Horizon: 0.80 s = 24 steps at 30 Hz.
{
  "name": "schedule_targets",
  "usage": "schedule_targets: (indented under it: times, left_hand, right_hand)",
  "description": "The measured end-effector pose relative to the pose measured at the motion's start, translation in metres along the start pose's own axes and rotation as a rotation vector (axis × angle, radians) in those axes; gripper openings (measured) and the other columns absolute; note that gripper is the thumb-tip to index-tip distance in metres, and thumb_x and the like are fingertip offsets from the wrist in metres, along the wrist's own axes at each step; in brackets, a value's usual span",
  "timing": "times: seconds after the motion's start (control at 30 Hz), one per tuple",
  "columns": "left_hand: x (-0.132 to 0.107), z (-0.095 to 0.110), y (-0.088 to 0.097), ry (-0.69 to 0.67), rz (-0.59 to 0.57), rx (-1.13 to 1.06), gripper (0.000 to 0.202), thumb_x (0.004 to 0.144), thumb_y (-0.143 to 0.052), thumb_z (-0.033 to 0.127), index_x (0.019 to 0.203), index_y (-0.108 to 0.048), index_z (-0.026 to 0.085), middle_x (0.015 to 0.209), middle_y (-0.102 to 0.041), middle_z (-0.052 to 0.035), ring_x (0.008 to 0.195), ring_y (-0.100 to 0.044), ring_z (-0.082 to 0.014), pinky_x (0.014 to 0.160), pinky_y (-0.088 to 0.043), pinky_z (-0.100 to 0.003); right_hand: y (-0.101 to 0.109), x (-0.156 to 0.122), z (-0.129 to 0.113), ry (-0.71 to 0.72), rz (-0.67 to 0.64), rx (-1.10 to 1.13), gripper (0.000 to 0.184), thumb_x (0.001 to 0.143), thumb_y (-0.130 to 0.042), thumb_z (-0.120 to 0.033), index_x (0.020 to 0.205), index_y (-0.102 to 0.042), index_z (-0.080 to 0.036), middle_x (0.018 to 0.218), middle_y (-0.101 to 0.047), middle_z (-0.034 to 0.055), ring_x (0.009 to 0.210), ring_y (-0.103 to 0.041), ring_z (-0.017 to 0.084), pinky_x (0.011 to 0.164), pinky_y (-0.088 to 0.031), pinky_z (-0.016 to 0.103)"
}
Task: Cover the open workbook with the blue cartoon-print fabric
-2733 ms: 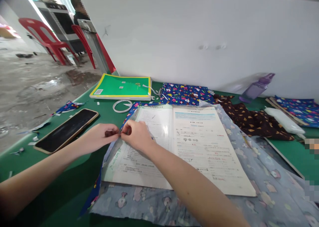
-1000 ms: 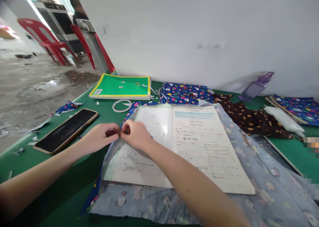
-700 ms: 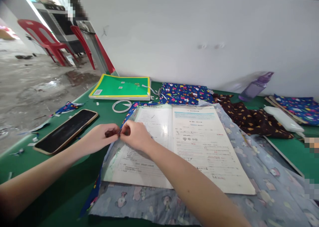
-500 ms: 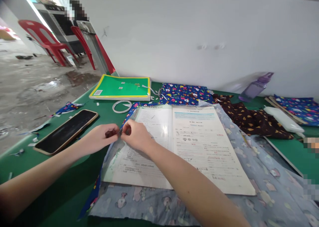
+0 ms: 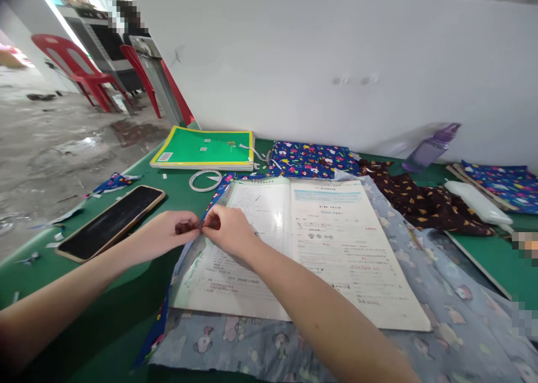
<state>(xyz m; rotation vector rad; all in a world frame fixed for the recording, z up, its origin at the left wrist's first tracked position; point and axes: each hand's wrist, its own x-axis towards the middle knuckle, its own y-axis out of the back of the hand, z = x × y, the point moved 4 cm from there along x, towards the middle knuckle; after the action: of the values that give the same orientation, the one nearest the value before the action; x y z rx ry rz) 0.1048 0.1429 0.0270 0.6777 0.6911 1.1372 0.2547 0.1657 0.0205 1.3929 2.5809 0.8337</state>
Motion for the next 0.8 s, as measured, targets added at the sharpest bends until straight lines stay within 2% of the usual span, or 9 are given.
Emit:
schedule_targets:
  times: [0.27, 0.4, 0.57, 0.8]
  left_hand:
    - [0.0, 0.0002, -0.0023, -0.003, 0.035, -0.011, 0.019, 0.077, -0.051, 0.034, 0.075, -0.059, 0.017, 0.065, -0.061, 0.0013, 0.06, -0.055, -0.0139, 0.055, -0.037, -0.024]
    - [-0.0005, 0.0018, -0.0023, -0.006, 0.059, -0.014, 0.018, 0.077, -0.052, 0.032, 0.074, -0.059, 0.016, 0.064, -0.06, 0.0014, 0.06, -0.054, -0.0141, 0.056, -0.037, -0.025]
    - [-0.0001, -0.0002, -0.0036, -0.004, 0.07, -0.021, 0.019, 0.076, -0.051, 0.034, 0.074, -0.06, 0.017, 0.065, -0.06, 0.0011, 0.061, -0.055, -0.0146, 0.056, -0.037, -0.025]
    - [-0.0003, 0.0012, -0.0037, 0.0, 0.095, 0.035, 0.016, 0.074, -0.051, 0.033, 0.074, -0.058, 0.018, 0.065, -0.06, 0.0012, 0.059, -0.054, -0.0138, 0.054, -0.037, -0.023]
  right_hand:
    - [0.0006, 0.0006, -0.0014, -0.013, 0.001, -0.046, 0.004, 0.074, -0.057, -0.022, 0.074, -0.054, -0.019, 0.072, -0.061, -0.002, 0.065, -0.053, 0.011, 0.061, -0.038, 0.024]
    - [0.0003, 0.0002, -0.0006, -0.022, 0.006, -0.024, 0.01, 0.075, -0.057, -0.023, 0.07, -0.049, -0.02, 0.074, -0.062, -0.002, 0.065, -0.054, 0.011, 0.06, -0.038, 0.023]
    - [0.0, 0.0011, -0.0007, -0.016, 0.012, -0.032, 0.014, 0.074, -0.056, -0.021, 0.066, -0.044, -0.02, 0.074, -0.062, -0.0019, 0.066, -0.054, 0.011, 0.06, -0.037, 0.023]
    - [-0.0002, 0.0013, -0.0016, -0.015, 0.011, -0.038, 0.014, 0.074, -0.055, -0.021, 0.066, -0.043, -0.02, 0.074, -0.062, -0.0019, 0.066, -0.054, 0.011, 0.06, -0.037, 0.024]
